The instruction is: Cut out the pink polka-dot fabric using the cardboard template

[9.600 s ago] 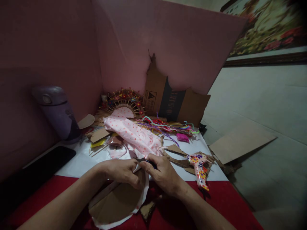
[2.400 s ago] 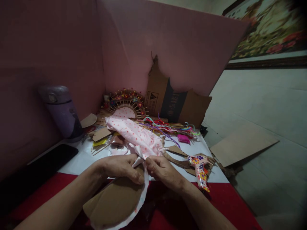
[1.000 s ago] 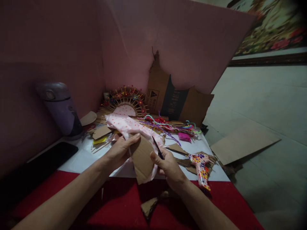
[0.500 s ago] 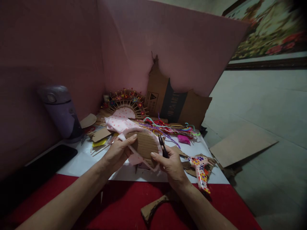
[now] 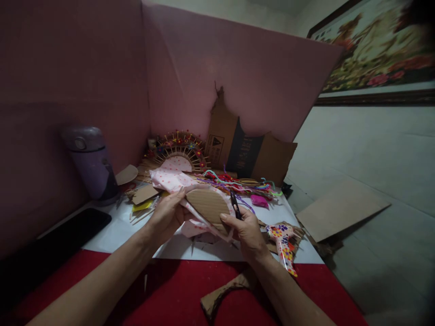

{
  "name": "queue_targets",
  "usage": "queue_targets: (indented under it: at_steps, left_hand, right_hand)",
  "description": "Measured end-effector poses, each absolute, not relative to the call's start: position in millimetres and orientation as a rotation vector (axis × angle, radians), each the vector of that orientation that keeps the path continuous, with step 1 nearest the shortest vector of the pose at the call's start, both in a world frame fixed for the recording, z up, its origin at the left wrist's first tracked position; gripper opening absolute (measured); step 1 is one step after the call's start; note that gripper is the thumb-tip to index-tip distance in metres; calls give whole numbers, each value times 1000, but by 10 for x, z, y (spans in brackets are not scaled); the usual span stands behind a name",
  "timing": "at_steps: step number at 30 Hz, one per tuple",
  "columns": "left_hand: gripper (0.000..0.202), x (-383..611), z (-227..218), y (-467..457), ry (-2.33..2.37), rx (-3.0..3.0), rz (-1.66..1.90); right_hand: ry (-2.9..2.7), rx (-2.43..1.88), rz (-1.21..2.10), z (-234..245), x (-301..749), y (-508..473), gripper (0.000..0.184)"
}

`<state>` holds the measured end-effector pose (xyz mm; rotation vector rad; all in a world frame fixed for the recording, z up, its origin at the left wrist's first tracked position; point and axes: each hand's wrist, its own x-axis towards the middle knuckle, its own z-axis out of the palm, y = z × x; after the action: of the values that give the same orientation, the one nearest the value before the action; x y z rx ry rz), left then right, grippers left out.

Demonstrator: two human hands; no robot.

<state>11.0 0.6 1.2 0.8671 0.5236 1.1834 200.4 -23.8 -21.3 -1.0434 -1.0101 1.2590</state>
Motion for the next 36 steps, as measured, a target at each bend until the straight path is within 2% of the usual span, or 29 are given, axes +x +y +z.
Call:
queue_targets:
  at_steps: [10,19,24,27,36]
  left_hand:
    - [20,233,-81,-85,611,736,1150]
    - [31,187,-66,-18,556,703,1334]
    - [19,169,-120,47,553,603,1379]
    - [18,155,-104,64,564,581,1376]
    - [17,167,-101,55,561,610,1362]
  right_hand:
    - [-1253,-994,1030,-189,1987,-254,19]
    - [-1162,-922,1161,-187,2005,-222,27]
    - [-1057,-927,1178,-197,2021,-192,42]
    - [-1057,-910,1177,-202,2023,-184,45]
    - [-1161,-965,1037,-219,2015,-201,32]
